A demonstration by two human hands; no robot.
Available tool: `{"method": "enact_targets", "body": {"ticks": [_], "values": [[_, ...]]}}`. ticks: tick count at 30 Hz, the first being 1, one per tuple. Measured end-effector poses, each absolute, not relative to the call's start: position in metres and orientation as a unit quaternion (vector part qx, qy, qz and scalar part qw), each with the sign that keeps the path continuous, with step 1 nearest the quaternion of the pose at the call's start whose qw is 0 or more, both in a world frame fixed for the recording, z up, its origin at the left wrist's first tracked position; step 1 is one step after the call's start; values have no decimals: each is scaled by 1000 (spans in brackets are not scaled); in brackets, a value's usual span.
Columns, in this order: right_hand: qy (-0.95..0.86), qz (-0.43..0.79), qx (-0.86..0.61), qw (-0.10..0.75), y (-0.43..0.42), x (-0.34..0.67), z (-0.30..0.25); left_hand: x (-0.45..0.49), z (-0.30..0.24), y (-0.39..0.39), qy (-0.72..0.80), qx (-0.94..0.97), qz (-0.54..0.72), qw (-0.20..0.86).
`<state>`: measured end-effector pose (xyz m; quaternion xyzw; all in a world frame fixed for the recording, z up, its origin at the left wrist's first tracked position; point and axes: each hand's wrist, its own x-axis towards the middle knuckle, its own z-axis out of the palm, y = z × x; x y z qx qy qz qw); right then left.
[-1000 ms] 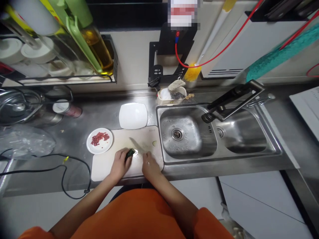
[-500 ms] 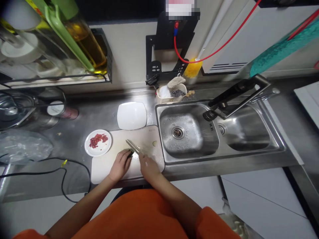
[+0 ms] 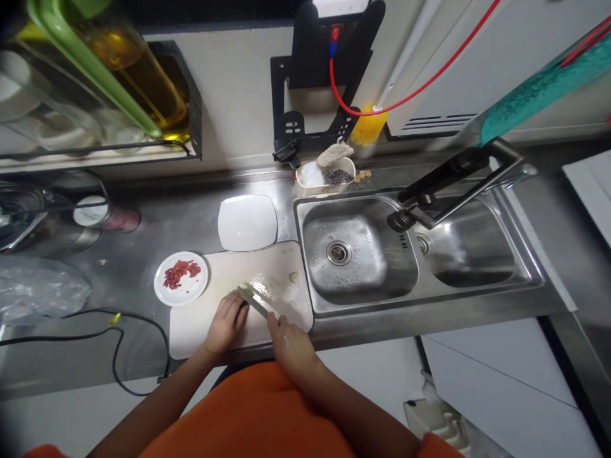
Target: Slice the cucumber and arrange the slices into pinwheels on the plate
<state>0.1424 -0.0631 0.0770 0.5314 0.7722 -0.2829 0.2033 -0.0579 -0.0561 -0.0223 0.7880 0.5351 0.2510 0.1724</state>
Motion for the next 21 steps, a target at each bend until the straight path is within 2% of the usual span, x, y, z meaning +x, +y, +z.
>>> {"method": "enact_targets", "body": {"ticks": [11,21], "values": [[742,-327,538,230,-59,142,86,-56,-20,-55,537,784,254,177],[749,-319,542,208,-61,144,82,-57,-20,-56,537,786,250,178]]}}
